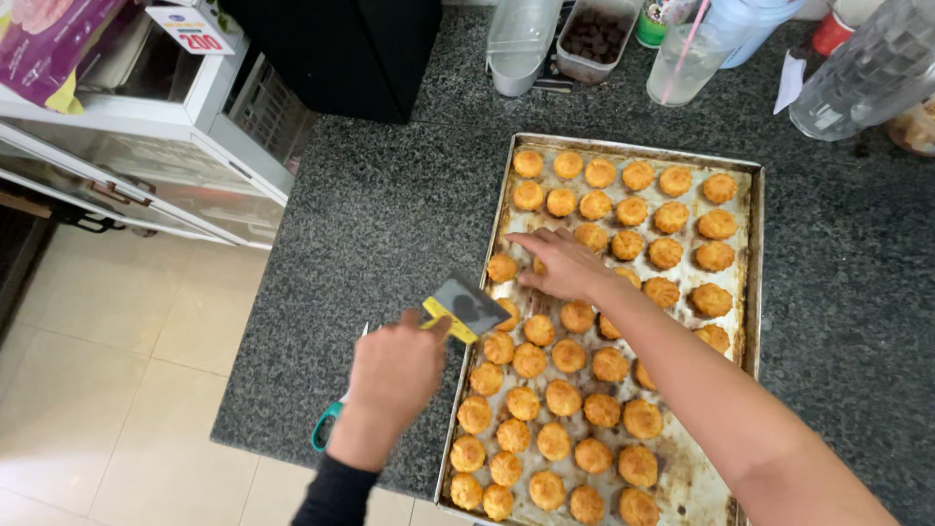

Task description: The person removes a tray of small pastries from a rack, places it on a counter, and then uses a small scraper to loosen each pastry from the tray by hand.

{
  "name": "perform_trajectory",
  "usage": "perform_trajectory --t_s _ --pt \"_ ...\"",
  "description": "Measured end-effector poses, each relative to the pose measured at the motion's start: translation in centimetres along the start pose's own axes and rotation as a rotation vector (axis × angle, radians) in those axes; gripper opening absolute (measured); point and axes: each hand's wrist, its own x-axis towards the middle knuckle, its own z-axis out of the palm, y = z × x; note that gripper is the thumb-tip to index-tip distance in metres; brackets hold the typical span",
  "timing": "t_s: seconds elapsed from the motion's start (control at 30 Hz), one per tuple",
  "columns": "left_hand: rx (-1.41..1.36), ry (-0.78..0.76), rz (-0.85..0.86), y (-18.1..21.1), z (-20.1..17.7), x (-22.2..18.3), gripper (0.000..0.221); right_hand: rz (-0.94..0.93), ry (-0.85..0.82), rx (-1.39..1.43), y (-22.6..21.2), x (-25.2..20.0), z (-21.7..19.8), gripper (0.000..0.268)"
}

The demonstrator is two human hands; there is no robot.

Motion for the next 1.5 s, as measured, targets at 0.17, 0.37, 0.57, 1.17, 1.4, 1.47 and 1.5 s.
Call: perform_trajectory --t_s 0.17,0.37,0.57,1.17,1.4,1.47,1.5 --pt "-0.08 0.095 -0.041 -1.4 -2.1 -1.2 0.033 0.015 -0.059 -0.026 0.1 1.0 1.6 0.071" --pt "-0.123 0.184 -0.096 -1.4 -2.2 -0.5 0.034 0.041 -0.087 0.018 -0.3 0.5 2.5 0.072" --pt "-0.183 0.231 -0.112 -0.8 -1.9 -0.4 0.035 0.064 -0.071 0.091 -2.0 0.1 2.3 0.058" --pt "-0.276 0.269 -0.122 2.5 -0.6 3.8 0.035 -0.033 0.416 0.021 1.6 -2.1 3.9 0.032" --pt "-0.179 0.193 -0.127 7.7 5.8 10.1 0.037 -0.127 0.415 -0.124 1.7 -6.8 1.5 0.025" --pt "-0.102 0.17 -0.119 8.3 7.7 11.2 0.034 -0.187 0.464 -0.094 2.0 -7.3 1.5 0.026" --pt "-0.063 0.159 -0.116 8.5 8.5 11.7 0.033 -0.196 0.482 -0.099 2.2 -7.3 1.5 0.026"
